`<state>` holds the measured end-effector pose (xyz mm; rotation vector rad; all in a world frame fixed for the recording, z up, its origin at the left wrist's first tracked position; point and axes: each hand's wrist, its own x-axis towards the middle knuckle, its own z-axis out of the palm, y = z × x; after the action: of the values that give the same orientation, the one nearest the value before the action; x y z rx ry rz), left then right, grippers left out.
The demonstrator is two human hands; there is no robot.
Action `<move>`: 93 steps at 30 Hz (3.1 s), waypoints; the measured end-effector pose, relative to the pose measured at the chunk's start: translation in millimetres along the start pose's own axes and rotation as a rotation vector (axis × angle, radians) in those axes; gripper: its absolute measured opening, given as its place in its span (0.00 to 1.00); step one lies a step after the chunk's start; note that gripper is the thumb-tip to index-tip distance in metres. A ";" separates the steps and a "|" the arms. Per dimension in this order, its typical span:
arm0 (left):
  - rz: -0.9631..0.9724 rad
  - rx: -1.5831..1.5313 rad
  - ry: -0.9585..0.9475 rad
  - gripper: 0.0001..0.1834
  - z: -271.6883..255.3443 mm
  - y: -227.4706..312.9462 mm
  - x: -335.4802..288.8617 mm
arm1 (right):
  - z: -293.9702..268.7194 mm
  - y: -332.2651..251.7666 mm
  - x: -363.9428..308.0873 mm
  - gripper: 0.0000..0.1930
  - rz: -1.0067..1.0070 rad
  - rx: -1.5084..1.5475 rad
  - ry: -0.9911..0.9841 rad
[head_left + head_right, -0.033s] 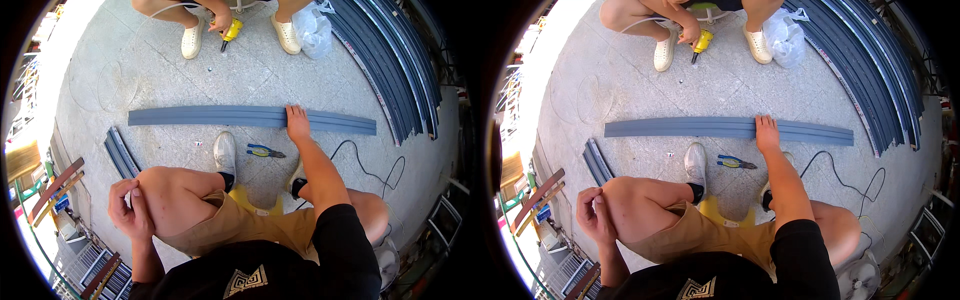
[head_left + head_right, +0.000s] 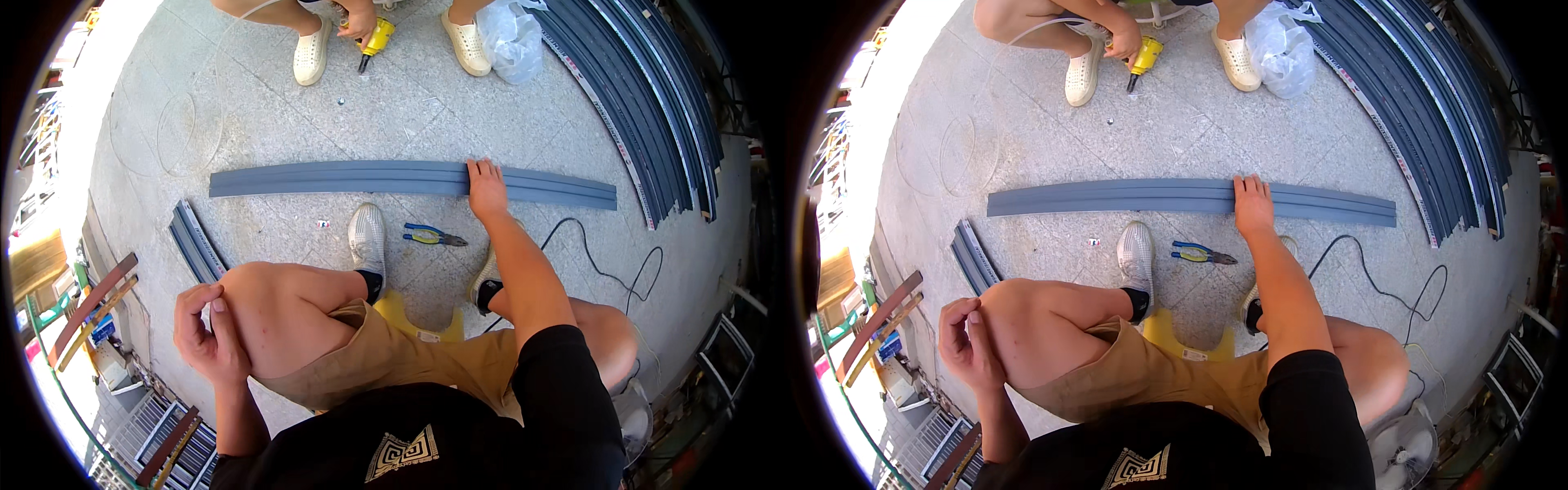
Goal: The person uses a power drill to create holes in a long metal track while holding a small bracket and pliers, then adjusts a large floor fan.
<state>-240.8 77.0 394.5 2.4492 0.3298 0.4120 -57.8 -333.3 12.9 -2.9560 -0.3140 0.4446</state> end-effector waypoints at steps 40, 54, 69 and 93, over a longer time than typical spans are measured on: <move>0.415 0.179 -0.122 0.16 6.0 84.4 -2.5 | 151.4 127.3 -515.7 0.33 1.109 0.834 0.267; 0.378 0.141 -0.219 0.11 -3.8 73.6 -19.9 | 140.3 175.1 -473.8 0.35 0.904 0.459 -0.169; 0.575 -0.182 -0.718 0.11 97.1 172.3 59.6 | -118.7 188.3 -388.7 0.31 0.681 0.792 0.968; 0.018 -0.852 -0.990 0.22 121.8 174.0 33.2 | -321.7 -96.9 -280.4 0.09 -0.545 0.329 0.980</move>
<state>-142.0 -112.6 417.4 1.5450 -0.2577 -0.5661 -240.1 -335.3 410.7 -2.2598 -0.7582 -0.8832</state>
